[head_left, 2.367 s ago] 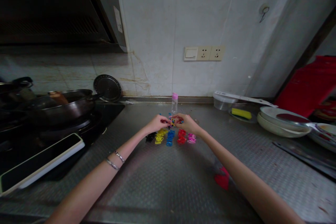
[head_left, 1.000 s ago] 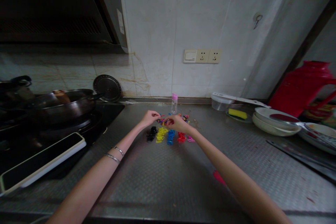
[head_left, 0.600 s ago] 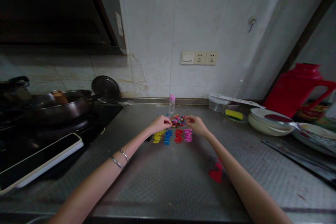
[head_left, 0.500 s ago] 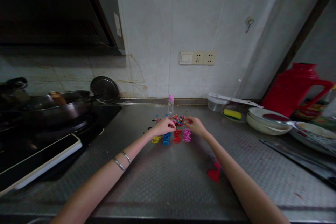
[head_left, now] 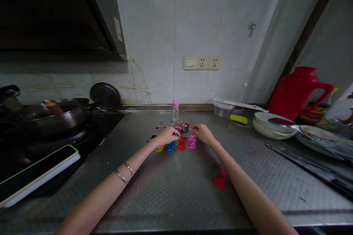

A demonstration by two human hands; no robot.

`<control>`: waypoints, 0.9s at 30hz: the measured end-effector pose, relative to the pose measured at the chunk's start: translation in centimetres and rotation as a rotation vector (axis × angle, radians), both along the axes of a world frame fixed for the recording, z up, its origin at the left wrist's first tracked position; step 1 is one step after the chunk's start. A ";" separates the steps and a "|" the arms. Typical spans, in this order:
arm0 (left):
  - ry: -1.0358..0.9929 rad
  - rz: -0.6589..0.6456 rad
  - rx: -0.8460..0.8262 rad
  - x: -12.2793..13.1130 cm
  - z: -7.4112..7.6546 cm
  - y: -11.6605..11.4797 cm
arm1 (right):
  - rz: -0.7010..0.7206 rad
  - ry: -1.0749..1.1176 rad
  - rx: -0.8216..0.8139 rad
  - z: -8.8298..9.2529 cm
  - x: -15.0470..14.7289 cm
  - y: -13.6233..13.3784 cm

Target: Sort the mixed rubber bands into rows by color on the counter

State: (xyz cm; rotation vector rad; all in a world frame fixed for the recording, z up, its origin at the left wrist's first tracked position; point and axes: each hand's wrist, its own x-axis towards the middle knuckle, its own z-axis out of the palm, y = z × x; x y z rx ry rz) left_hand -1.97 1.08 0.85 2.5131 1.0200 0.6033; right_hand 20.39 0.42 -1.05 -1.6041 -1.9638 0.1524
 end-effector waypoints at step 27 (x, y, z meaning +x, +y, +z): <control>-0.291 0.194 -0.021 -7.2 2.7 5.5 | 0.170 0.042 0.039 -0.6 -1.5 3.4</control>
